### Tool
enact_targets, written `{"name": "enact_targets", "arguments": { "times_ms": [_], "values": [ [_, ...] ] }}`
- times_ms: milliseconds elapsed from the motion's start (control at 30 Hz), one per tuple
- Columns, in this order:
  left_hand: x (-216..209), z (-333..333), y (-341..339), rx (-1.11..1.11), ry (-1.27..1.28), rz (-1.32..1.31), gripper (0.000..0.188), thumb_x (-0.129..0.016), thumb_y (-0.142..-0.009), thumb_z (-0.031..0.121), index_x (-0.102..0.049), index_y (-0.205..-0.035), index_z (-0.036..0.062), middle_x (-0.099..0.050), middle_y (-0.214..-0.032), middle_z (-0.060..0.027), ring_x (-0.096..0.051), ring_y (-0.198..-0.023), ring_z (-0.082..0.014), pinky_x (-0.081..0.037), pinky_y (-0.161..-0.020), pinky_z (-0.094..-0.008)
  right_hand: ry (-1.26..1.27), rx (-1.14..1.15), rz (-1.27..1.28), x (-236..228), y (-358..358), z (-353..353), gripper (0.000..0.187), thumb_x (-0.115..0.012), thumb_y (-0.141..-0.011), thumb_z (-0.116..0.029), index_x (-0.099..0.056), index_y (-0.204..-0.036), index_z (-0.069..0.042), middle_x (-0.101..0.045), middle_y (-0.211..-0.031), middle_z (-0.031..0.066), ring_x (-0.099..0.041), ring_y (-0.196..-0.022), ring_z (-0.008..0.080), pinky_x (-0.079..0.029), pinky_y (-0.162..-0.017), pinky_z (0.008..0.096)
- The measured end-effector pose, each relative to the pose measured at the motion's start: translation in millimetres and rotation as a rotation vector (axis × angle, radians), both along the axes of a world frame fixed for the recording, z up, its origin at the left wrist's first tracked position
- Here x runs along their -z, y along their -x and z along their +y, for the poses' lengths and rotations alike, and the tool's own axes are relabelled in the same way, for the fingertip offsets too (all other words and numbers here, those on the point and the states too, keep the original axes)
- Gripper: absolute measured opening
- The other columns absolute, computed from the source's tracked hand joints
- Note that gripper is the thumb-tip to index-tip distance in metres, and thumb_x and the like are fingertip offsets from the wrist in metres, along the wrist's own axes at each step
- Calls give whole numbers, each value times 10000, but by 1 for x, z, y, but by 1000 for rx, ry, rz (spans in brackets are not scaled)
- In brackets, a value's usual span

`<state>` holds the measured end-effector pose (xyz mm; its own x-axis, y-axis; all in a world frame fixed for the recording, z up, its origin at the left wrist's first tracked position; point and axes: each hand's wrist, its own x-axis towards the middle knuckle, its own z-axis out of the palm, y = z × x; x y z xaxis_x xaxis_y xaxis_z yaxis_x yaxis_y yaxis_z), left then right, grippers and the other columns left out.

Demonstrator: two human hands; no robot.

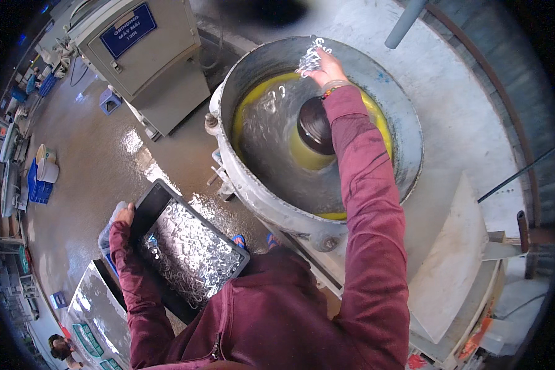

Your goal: The person repeatedly scoops small metal pieces from a black tray and drops them into a rotating industrial machine. Another worker briefly adds a granular substance to the machine. The person continues loading the tray contents until the tray is empty.

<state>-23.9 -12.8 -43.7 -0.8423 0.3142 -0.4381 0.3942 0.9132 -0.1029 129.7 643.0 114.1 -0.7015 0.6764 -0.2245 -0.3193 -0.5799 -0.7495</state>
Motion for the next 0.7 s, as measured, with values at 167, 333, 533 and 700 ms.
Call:
{"name": "enact_targets", "arguments": {
  "times_ms": [167,333,533,700],
  "values": [
    [9,-20,-2,5,41,4,291,-271,-925,284,-482,-1075,152,-601,-1011,-250,-573,-947,-444,-458,-810,-512,-221,251,-122,8,-48,71,331,-546,-827,20,-459,-1144,-22,-507,-1077,196,-569,-898,322,-542,-644,518],
    [9,-25,-1,-11,110,2,296,-255,-938,309,-471,-1076,160,-600,-1008,-251,-575,-943,-442,-458,-807,-514,-600,250,-440,-11,-126,105,145,-616,-808,-58,-583,-931,12,-597,-757,83,-604,-603,186,-560,-460,363],
    [7,-14,16,-33,87,-6,345,-240,-939,347,-448,-1144,163,-566,-1082,-257,-531,-1034,-434,-429,-856,-506,-802,-53,-793,-75,-201,67,197,-565,-849,-141,-593,-968,13,-608,-776,75,-613,-587,160,-541,-441,328],
    [1,14,31,82,90,-19,314,-250,-941,305,-436,-1154,169,-556,-1078,-266,-532,-1028,-436,-427,-872,-506,-854,-303,-1091,-47,-229,19,260,-531,-827,-121,-569,-992,77,-592,-804,153,-612,-557,202,-521,-423,326]
  ]
}}
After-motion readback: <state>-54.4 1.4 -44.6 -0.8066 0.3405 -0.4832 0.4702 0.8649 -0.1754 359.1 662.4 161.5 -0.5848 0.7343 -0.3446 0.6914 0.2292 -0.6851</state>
